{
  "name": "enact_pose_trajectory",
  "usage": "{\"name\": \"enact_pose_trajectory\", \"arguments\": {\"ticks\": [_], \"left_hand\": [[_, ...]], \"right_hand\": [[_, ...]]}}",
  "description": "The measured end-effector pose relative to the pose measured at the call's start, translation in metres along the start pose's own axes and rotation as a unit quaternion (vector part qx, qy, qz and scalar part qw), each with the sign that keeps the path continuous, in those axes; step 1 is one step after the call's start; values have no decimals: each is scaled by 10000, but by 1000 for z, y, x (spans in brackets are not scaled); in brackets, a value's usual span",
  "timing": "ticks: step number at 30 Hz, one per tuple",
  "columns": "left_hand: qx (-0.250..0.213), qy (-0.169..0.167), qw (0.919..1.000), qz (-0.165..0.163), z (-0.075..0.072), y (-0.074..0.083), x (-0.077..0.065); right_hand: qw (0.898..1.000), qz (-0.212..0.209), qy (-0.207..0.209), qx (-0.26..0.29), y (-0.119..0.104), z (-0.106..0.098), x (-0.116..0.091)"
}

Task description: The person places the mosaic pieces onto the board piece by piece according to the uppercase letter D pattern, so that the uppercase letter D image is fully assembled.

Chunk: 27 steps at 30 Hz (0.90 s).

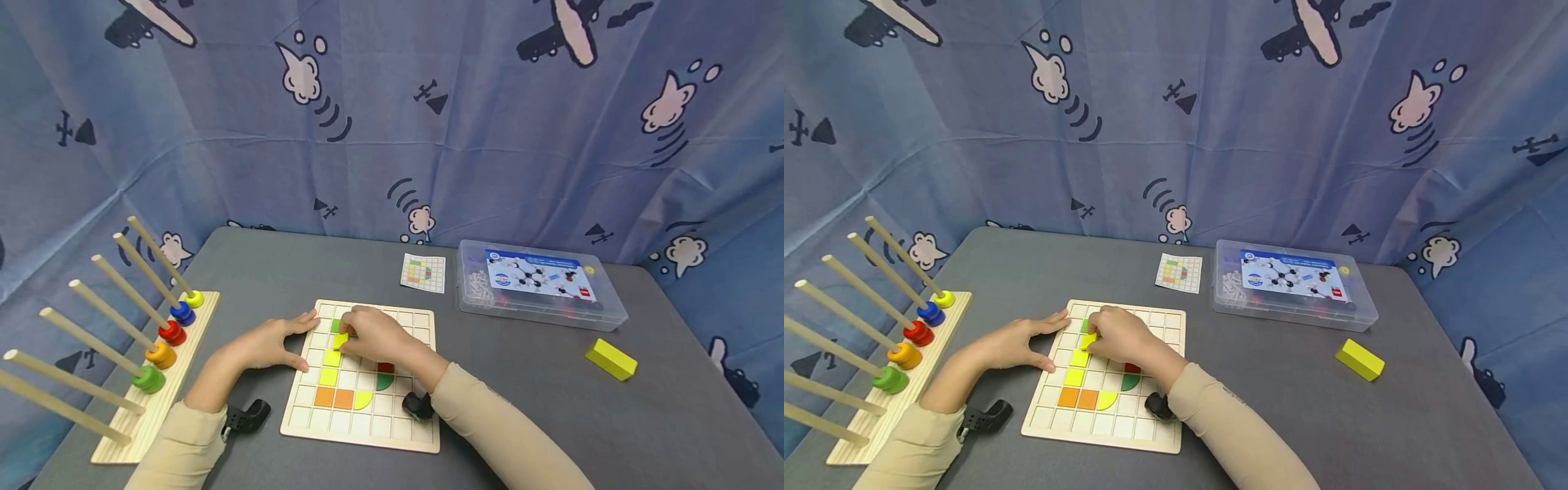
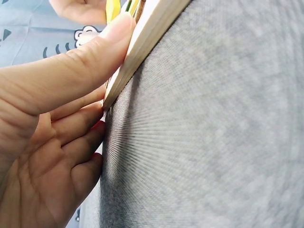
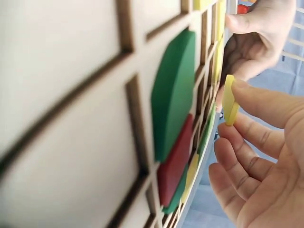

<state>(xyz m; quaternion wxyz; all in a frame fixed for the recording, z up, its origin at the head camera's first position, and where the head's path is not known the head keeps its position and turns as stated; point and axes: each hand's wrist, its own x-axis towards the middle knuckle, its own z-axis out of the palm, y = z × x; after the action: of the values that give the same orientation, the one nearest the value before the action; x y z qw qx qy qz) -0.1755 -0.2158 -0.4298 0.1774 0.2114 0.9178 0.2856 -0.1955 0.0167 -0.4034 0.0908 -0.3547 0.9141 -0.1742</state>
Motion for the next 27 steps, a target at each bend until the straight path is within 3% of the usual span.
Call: {"name": "enact_pose_trajectory", "arguments": {"ticks": [10, 18, 23, 27], "left_hand": [[-22, -10, 10000, 22, 0, -2, 3], [-15, -15, 10000, 18, 2, -1, 2], [-7, 9, 10000, 41, 3, -3, 1], [-21, 16, 10000, 38, 3, -5, -1]], "right_hand": [[9992, 202, -121, -322, -4, 6, 11], [9995, 75, -159, -245, -3, 10, 8], [9999, 75, -107, -51, -1, 6, 0], [9996, -32, 125, 240, 11, -7, -22]]}}
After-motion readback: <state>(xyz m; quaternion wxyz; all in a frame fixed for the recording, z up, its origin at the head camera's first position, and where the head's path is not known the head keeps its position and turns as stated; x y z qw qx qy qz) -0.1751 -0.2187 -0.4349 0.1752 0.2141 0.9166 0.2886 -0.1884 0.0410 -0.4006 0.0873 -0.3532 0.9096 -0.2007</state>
